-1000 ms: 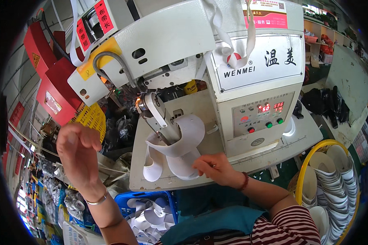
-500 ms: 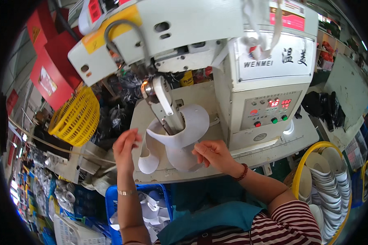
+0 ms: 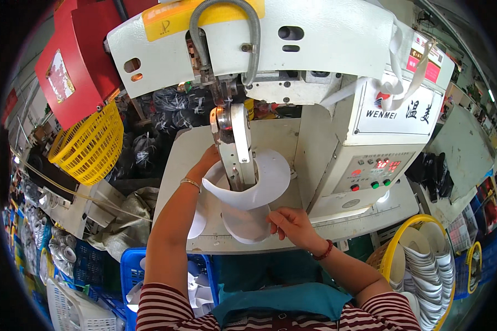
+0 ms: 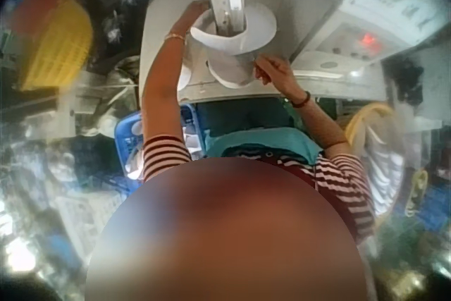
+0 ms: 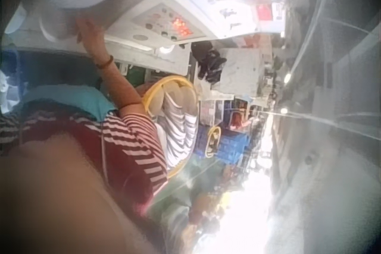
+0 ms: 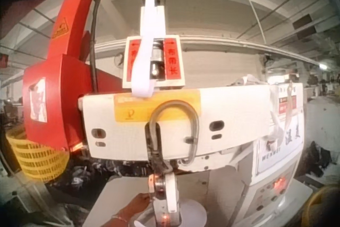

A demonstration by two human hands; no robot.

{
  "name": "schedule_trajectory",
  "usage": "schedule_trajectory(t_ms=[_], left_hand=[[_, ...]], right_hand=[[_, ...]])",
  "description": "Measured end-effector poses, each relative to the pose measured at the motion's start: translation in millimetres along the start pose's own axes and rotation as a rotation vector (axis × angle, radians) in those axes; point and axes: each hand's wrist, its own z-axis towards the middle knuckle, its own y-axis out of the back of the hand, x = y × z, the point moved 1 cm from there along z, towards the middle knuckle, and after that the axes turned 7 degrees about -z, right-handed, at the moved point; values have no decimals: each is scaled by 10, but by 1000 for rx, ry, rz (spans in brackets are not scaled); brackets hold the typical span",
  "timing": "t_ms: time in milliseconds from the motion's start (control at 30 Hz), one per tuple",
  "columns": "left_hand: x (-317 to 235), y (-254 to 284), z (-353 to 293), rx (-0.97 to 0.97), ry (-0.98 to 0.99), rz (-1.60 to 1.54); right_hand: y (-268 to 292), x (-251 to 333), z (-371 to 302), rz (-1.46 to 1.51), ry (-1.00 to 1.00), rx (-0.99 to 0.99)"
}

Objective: The person bonds shoe components using a pressing machine, threads tape through the machine's feed mechanism by hand, and fits the shoe parts together.

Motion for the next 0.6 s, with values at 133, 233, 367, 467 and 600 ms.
schedule_trajectory(t_ms=[133,233,367,467,600], left_hand=[[273,28,175,33,20,191],[120,58,240,52,132,-3],[-223,116,40,-67,-48,130],[-534,166,-96,-154,-87,229],[-761,285,-211,-94,54,115]], right_hand=[[-66,-107,88,-15,-36,35],[-88,-323,172,9,19,8],[-176,-418,207,-51,89,-66],[-194,-434,212,-250,194,-130],[-215,-469,191,-255,189,-145]])
